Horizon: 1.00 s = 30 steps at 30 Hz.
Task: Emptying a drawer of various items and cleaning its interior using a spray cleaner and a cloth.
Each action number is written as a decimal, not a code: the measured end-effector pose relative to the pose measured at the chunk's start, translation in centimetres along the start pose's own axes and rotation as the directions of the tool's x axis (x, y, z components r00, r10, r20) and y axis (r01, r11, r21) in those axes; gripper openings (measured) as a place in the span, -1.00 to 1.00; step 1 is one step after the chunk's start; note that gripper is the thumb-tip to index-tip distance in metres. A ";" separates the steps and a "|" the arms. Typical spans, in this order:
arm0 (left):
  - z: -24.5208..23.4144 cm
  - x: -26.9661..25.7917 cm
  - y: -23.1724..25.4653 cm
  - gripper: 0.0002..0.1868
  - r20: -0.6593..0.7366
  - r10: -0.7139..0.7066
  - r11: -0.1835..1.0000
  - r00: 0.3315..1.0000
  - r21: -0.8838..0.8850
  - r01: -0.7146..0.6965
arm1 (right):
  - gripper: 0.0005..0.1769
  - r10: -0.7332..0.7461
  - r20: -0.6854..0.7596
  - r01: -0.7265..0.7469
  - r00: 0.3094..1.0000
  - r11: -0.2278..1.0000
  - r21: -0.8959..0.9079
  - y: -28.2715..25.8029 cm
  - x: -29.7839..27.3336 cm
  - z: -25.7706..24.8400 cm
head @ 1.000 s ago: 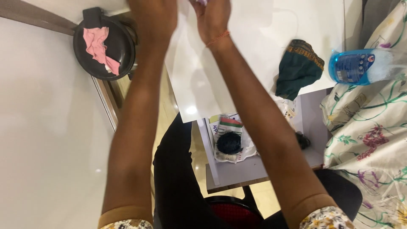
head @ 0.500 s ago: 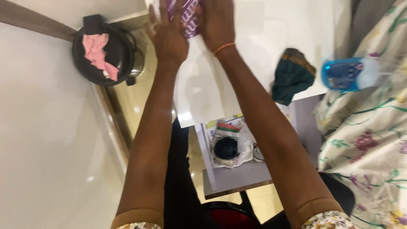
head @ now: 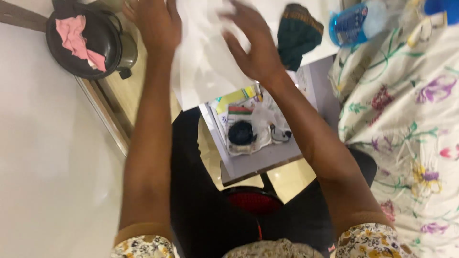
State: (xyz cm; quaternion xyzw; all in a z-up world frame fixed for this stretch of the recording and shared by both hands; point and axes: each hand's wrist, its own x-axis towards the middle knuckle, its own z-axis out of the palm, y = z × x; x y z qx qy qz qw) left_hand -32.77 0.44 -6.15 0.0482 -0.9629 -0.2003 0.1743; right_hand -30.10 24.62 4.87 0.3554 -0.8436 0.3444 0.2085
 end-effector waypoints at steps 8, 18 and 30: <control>-9.7 -19.1 9.5 -0.67 0.250 -0.065 0.898 0.966 -0.407 0.166 | -0.78 0.646 0.520 -0.830 0.558 0.437 0.347 -3.3 -24.7 0.7; -10.1 -29.6 10.9 -0.71 0.533 -0.149 0.817 0.833 -0.407 0.407 | -0.48 0.595 0.438 -0.346 0.674 0.778 -0.524 -3.4 -42.5 12.1; -0.4 -30.0 8.4 -0.40 0.688 -0.101 0.555 0.718 -0.560 0.615 | -0.36 0.692 0.532 -0.863 0.488 0.292 0.413 -7.1 -25.1 -2.8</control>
